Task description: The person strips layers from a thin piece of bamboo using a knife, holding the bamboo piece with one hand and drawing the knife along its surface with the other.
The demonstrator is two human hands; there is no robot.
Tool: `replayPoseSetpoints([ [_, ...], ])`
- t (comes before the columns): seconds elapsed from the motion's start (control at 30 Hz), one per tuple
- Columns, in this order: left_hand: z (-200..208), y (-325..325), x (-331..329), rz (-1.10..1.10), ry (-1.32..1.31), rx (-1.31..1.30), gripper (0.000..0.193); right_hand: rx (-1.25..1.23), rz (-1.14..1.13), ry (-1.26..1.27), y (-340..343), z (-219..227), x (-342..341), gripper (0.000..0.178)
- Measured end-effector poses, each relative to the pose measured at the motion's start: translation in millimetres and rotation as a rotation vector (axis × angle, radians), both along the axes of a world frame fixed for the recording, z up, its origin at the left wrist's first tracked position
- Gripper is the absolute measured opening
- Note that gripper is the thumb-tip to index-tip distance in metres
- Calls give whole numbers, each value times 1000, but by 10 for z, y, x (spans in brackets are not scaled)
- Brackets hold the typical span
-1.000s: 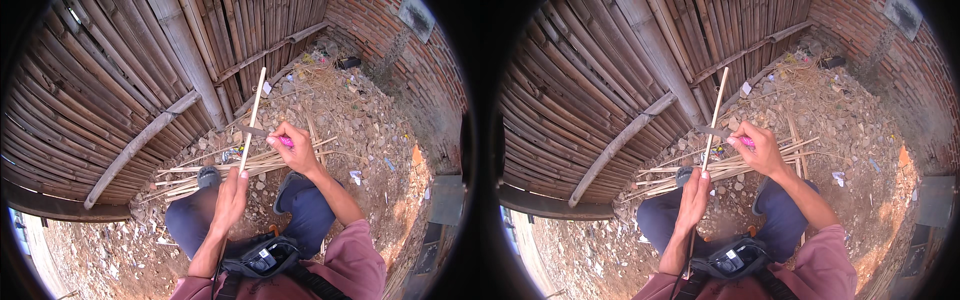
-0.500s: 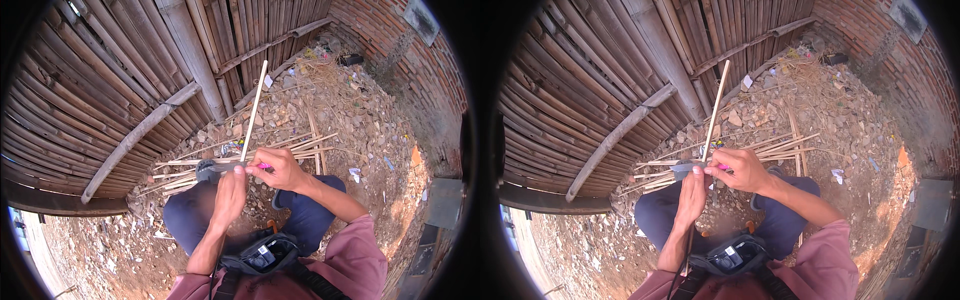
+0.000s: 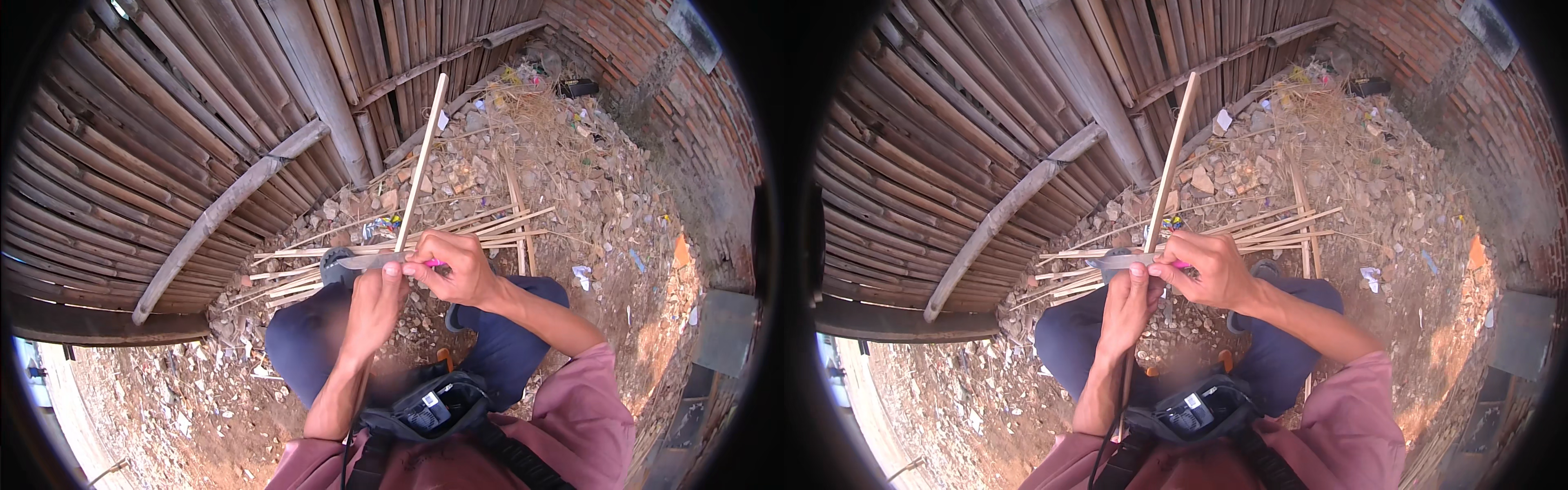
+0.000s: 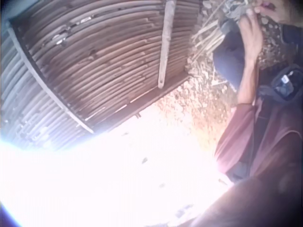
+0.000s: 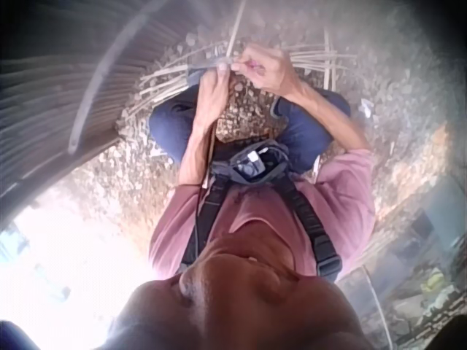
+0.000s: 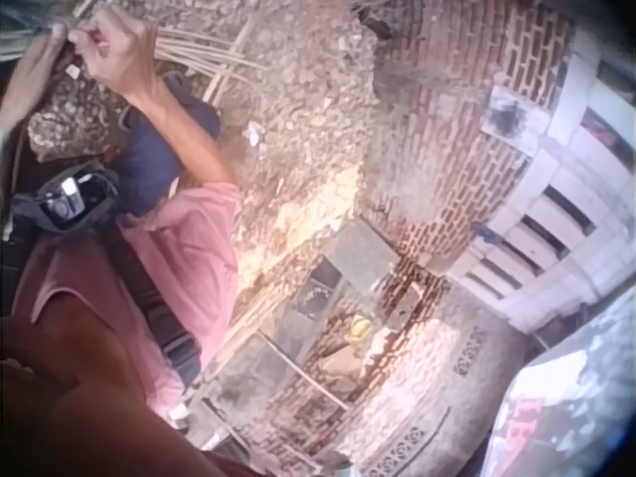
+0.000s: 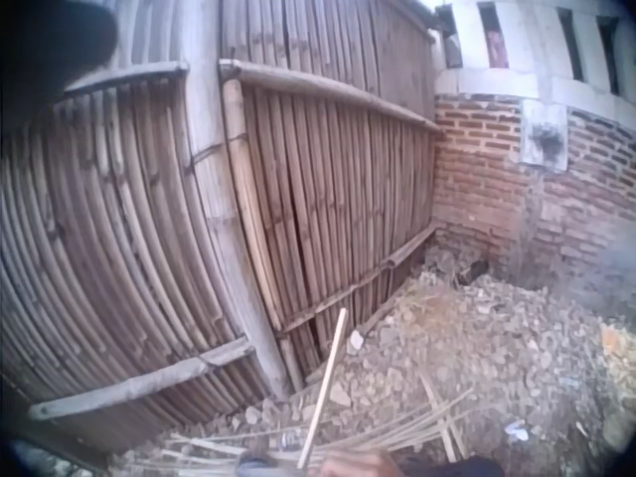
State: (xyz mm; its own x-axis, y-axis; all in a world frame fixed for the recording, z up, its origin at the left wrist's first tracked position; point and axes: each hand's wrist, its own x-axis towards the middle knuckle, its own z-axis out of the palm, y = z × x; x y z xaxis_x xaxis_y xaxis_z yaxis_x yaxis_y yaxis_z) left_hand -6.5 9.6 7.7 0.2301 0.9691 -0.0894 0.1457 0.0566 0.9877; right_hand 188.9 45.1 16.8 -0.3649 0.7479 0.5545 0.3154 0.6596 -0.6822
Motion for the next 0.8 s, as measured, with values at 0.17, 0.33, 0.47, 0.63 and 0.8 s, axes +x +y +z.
replayPoseSetpoints([
  [0.17,71,-57,37,-7,-77,-37,71,40,-13,7,-5,12,-6,21],
  [0.33,39,-40,56,17,-61,-42,71,12,-11,26,-25,31,-8,20],
  [0.47,15,-37,14,-13,-55,-11,70,4,-11,55,-26,31,-29,19],
  [0.63,9,-37,29,13,-53,18,70,71,-64,19,-50,60,-52,19],
  [0.8,-17,-20,37,59,-41,10,66,141,-135,-80,-67,113,-65,20],
])
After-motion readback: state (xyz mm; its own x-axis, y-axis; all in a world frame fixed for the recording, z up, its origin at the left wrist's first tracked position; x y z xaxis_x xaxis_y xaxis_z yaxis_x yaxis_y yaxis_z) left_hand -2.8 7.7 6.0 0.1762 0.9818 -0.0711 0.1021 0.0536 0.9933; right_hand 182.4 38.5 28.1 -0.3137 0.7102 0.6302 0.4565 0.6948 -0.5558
